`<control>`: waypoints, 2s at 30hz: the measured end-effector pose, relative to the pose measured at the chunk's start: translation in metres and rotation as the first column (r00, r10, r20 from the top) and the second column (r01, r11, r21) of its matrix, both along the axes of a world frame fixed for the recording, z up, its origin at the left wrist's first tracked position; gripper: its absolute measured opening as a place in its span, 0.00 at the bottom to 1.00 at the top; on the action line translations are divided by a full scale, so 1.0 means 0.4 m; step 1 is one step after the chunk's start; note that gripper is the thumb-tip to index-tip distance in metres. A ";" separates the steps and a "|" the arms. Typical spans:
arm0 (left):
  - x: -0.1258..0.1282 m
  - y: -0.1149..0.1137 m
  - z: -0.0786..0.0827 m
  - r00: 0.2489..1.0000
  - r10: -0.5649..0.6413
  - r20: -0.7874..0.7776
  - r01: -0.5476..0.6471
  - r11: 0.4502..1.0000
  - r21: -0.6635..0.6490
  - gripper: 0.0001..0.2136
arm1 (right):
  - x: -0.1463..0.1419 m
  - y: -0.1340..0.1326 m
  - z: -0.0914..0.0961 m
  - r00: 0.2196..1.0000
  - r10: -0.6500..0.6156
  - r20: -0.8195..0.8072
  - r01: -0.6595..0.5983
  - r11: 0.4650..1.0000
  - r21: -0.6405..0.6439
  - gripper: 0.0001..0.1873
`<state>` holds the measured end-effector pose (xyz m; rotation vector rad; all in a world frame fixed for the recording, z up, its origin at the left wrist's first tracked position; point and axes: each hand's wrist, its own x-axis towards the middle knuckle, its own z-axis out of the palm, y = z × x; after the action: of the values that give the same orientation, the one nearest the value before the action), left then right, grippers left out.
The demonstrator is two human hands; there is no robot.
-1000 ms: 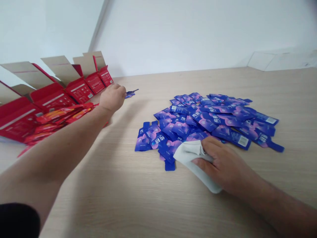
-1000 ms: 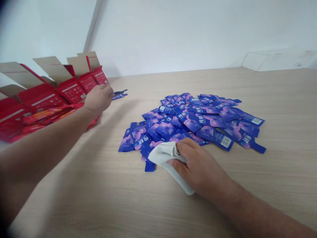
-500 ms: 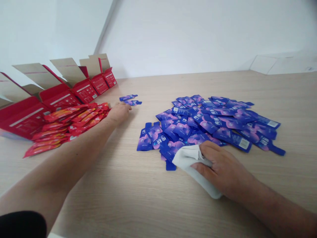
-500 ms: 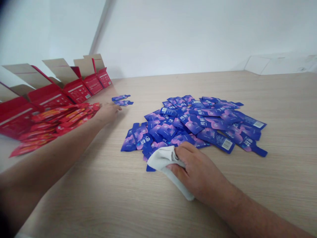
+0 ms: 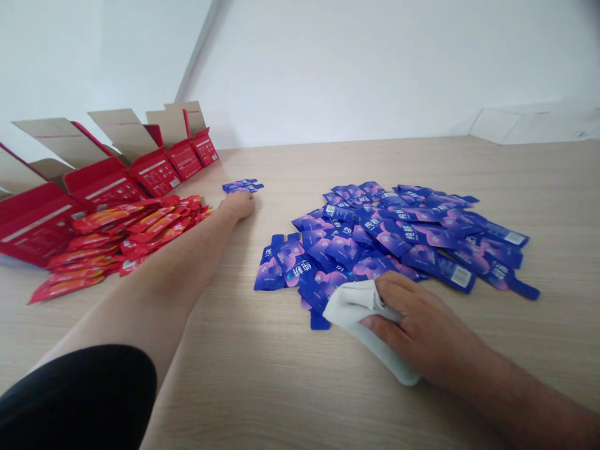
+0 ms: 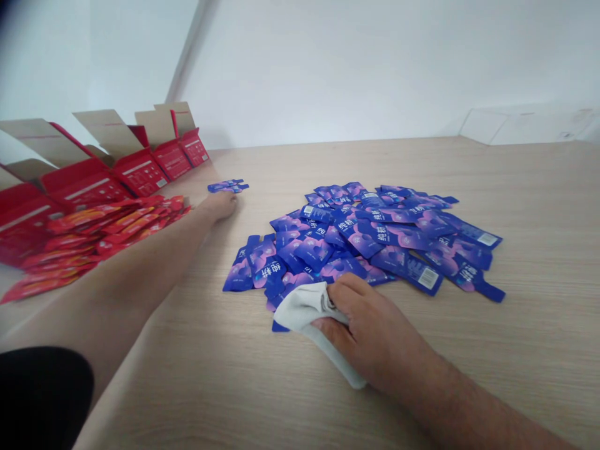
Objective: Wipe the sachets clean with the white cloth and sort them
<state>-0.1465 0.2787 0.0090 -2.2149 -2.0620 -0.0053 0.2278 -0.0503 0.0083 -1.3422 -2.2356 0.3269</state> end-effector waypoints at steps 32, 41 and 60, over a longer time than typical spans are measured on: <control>0.035 -0.442 0.149 0.888 -0.037 0.459 0.127 0.978 -0.167 0.13 | 0.014 0.022 0.002 1.000 0.001 -0.014 0.000 0.997 0.081 0.08; 0.141 -0.650 0.226 0.812 -0.321 0.487 0.298 0.946 0.127 0.09 | -0.001 0.001 0.021 0.953 0.225 -0.201 -0.256 0.956 -0.144 0.09; 0.367 -0.702 -0.021 -0.097 0.081 0.992 0.434 0.900 -0.031 0.14 | 0.000 0.000 0.026 0.934 -0.016 -0.357 -0.109 0.939 -0.327 0.16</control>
<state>0.0004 -0.0020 0.0005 -3.1256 -2.0834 -2.2858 0.2277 -0.0502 0.0187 -1.2728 -1.9626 0.9375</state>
